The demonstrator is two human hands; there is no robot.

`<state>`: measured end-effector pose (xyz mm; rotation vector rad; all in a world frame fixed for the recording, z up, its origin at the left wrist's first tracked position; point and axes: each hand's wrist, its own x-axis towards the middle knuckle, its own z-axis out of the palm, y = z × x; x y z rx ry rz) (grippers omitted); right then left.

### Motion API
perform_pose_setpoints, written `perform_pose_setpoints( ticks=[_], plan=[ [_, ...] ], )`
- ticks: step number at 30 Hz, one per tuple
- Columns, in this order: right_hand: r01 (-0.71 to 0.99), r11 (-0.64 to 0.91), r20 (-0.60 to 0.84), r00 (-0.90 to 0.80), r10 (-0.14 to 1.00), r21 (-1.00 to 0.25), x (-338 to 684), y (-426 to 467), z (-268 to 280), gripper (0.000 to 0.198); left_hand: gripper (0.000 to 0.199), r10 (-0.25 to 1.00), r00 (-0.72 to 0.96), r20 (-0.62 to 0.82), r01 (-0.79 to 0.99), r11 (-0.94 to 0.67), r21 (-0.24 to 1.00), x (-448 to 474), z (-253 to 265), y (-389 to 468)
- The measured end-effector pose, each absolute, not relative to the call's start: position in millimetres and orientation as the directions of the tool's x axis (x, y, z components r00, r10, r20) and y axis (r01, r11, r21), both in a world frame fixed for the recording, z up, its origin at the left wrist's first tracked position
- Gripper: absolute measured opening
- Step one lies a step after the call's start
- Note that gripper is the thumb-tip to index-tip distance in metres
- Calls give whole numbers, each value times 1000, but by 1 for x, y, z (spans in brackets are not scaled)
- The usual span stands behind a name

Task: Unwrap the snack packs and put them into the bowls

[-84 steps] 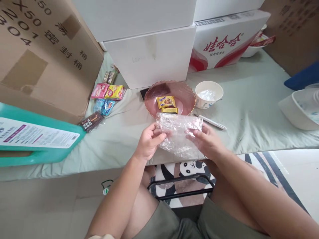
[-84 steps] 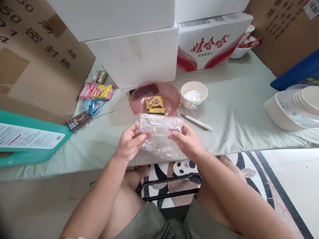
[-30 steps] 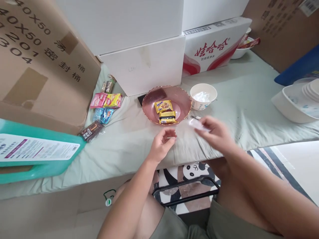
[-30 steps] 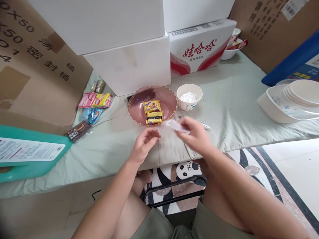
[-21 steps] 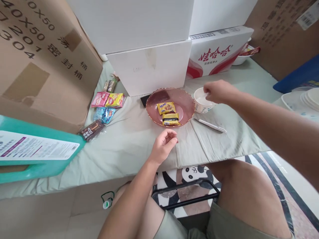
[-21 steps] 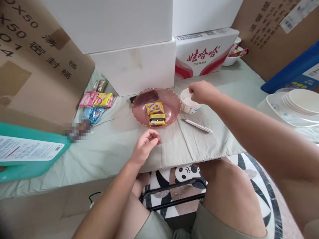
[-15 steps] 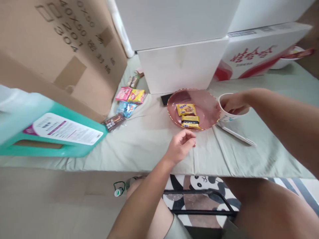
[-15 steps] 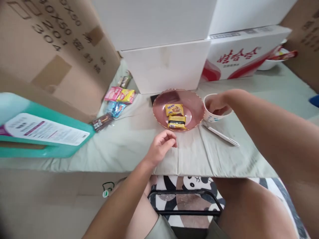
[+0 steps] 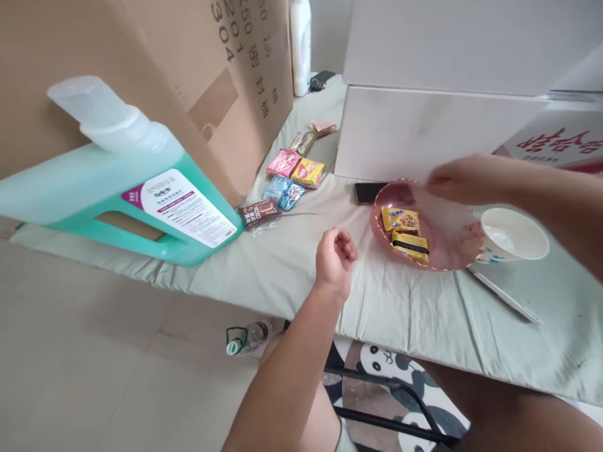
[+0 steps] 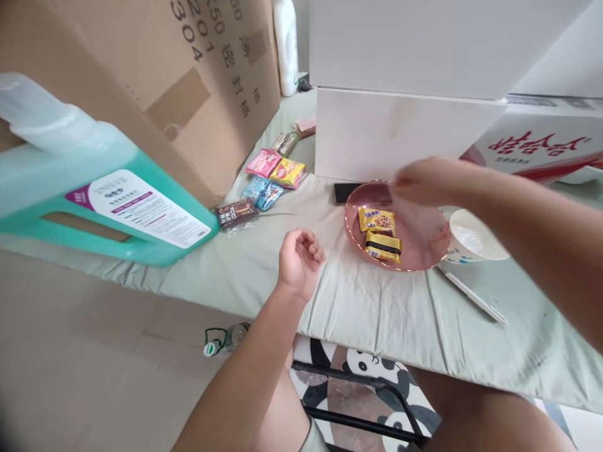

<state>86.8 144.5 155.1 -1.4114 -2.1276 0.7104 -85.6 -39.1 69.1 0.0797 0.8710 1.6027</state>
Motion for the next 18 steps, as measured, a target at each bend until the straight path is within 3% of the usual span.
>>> perform_pose_setpoints(
  ticks=[2,5,7,13,18],
  plan=[
    [728,435,-33,-530,847,-530,27,140,143,12,20,845,-221,-487,-894,24,447,-96,72,-35],
    [648,681,-42,-734,678,-341,-63,141,115,46,18,808,-198,-555,-946,-9,324,-104,75,-30],
    [695,667,-41,-700,713,-269,-109,154,93,65,18,798,-170,-579,-959,3,284,-105,76,-29],
    [715,636,-62,-677,733,-292,-150,214,30,79,21,797,-102,-595,-968,60,245,-104,77,-30],
    [692,643,22,-675,738,-329,-134,214,35,76,22,798,-78,-598,-975,65,214,-106,78,-27]
  ],
)
